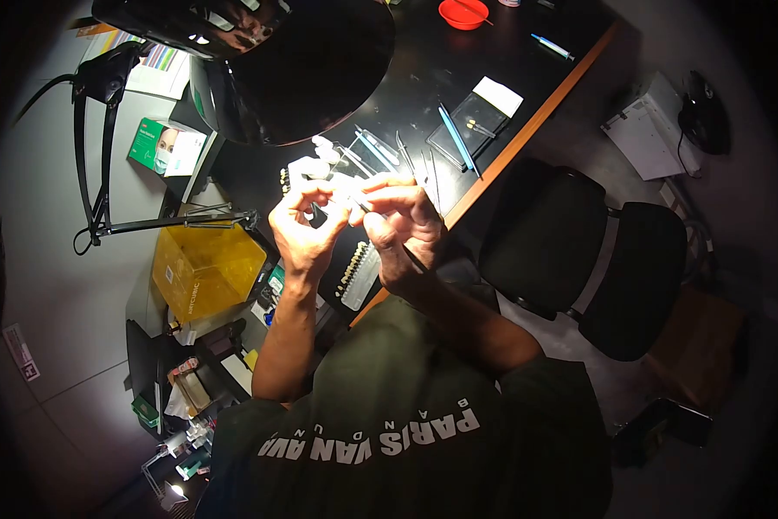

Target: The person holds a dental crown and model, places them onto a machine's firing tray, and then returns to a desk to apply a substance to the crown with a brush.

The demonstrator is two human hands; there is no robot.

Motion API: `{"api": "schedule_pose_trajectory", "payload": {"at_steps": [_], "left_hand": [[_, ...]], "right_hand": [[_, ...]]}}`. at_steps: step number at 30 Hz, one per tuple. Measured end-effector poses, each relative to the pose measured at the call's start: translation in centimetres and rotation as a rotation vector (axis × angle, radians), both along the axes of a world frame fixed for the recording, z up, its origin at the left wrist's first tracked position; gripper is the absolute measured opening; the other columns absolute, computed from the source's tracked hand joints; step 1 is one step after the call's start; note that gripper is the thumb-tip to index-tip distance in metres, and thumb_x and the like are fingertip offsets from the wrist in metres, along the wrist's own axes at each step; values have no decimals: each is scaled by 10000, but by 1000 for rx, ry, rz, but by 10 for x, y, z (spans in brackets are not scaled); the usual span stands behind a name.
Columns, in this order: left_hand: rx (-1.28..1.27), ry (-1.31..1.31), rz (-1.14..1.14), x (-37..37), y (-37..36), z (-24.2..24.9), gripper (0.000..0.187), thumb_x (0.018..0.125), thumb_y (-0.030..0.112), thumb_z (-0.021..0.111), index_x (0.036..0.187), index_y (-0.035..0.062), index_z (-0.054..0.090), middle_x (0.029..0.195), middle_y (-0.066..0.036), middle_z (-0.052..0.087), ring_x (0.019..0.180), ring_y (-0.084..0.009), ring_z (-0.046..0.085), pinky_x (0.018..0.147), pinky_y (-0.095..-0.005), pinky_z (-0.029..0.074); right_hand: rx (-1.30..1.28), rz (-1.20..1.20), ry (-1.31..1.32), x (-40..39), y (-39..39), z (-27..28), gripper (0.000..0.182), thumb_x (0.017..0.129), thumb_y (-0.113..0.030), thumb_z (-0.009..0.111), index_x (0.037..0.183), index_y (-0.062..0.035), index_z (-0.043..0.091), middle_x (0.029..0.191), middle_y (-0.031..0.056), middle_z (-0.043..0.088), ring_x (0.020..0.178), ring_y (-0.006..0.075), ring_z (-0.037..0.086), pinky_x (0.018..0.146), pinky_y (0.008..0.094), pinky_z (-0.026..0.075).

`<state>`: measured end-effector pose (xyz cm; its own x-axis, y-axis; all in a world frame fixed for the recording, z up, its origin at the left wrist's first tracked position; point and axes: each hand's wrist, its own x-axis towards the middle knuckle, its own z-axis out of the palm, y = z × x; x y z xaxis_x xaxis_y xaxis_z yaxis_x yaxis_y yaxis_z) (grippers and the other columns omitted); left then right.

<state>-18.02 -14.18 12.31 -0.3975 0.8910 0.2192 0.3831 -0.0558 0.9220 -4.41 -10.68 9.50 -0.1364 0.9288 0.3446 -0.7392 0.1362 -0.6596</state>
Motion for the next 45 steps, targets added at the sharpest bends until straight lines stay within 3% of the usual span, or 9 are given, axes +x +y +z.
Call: {"api": "schedule_pose_trajectory", "payload": {"at_steps": [3, 6, 9, 12, 18, 30, 33, 39, 45], "left_hand": [[1, -4, 3, 0, 1, 0, 273, 740, 51, 824, 966, -24, 690, 872, -30, 643, 806, -101, 559, 765, -251, 470], [7, -10, 3, 0, 1, 1, 269, 738, 47, 822, 964, -21, 692, 868, -29, 641, 808, -101, 560, 767, -249, 467], [6, -20, 7, 0, -1, 1, 266, 736, 41, 819, 963, -19, 693, 873, -29, 644, 812, -100, 565, 769, -248, 467], [6, -29, 6, -1, -1, 1, 275, 733, 44, 823, 966, -19, 692, 881, -31, 651, 814, -101, 572, 771, -250, 470], [8, -70, -1, -2, -2, 2, 300, 736, 63, 832, 985, -25, 689, 892, -36, 661, 817, -106, 583, 784, -254, 476], [11, -75, -4, -4, -3, 2, 331, 717, 55, 835, 998, -33, 684, 908, -46, 659, 839, -113, 583, 793, -257, 479], [9, -82, 0, -4, -2, 2, 325, 715, 49, 830, 994, -32, 683, 906, -46, 659, 838, -112, 583, 792, -256, 479], [3, -68, 19, -5, -3, 0, 317, 718, 46, 824, 991, -30, 683, 899, -43, 656, 837, -112, 582, 797, -258, 477], [13, -76, 8, -6, -3, -1, 320, 720, 49, 827, 994, -31, 682, 899, -42, 657, 836, -112, 583, 798, -259, 478]], "right_hand": [[-39, -28, -15, -2, 0, 4, 233, 813, 104, 579, 1011, -18, 585, 1223, 204, 558, 859, 174, 635, 829, 322, 537], [-25, -75, -73, -3, 0, 10, 216, 799, 104, 610, 969, -27, 595, 1127, 174, 617, 953, 209, 624, 861, 346, 523], [204, -192, -168, -6, 9, 3, 157, 800, 115, 657, 904, 6, 613, 984, 125, 623, 1084, 264, 573, 917, 371, 506], [170, -177, -116, -8, 9, 6, 184, 776, 129, 661, 905, 7, 612, 870, 108, 643, 1086, 291, 559, 926, 389, 496], [168, -154, -189, -6, 8, 8, 193, 732, 132, 661, 882, 14, 638, 907, 119, 659, 1099, 286, 568, 904, 389, 509], [280, -226, -262, -8, 14, 2, 179, 713, 116, 676, 858, 15, 646, 862, 123, 675, 1041, 276, 597, 833, 356, 524], [229, -206, -278, -7, 11, 10, 139, 765, 85, 688, 854, -6, 632, 836, 101, 701, 978, 272, 592, 941, 426, 465], [251, -225, -285, -10, 13, 4, 176, 706, 124, 675, 836, 13, 634, 838, 121, 664, 996, 261, 600, 782, 334, 529], [239, -231, -320, -10, 13, 5, 168, 701, 117, 680, 808, -1, 627, 807, 92, 673, 925, 260, 598, 819, 362, 500]]}}
